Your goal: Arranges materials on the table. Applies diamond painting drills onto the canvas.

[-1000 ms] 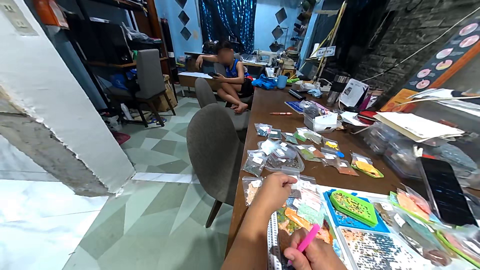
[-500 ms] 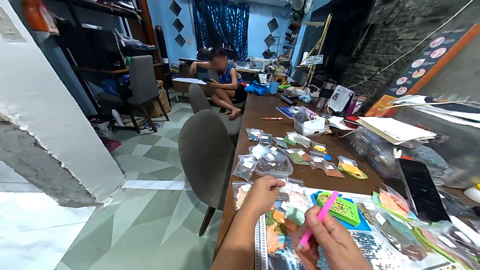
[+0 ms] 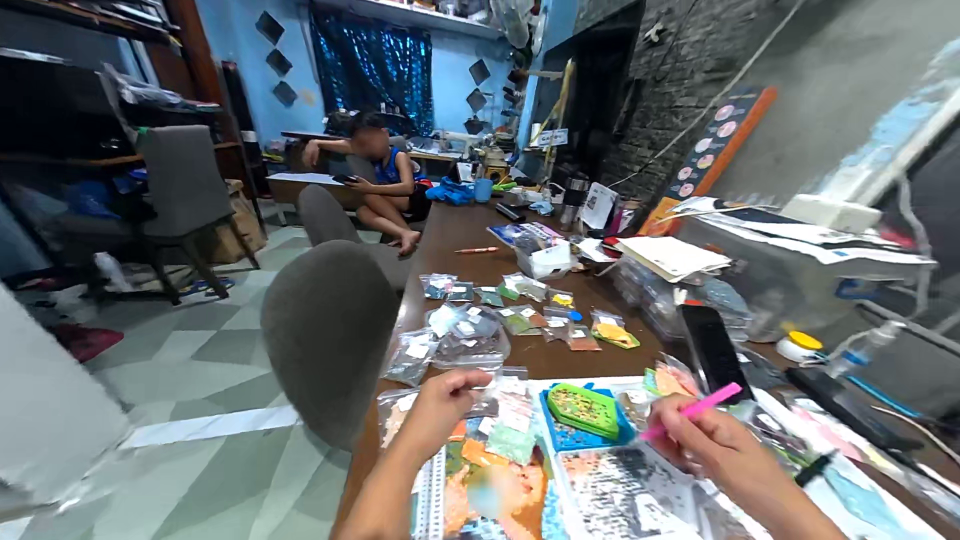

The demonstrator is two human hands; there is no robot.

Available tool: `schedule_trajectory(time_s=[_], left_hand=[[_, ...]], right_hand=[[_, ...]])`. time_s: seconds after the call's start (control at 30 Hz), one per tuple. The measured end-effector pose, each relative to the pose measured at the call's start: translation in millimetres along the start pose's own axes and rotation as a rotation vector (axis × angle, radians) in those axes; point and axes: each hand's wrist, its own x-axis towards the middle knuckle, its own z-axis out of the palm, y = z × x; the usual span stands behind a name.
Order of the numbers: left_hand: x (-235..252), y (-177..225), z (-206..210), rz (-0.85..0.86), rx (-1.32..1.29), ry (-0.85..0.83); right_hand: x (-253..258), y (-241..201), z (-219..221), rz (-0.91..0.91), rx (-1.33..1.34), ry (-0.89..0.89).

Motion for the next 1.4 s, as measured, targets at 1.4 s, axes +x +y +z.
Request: schedule_trajectory(time_s=[1.4], left_hand=[[0,-9,-1,-0.064,0.108,0.096]], right_hand=[[-35,38,10,-0.117,-0.181,0.378]])
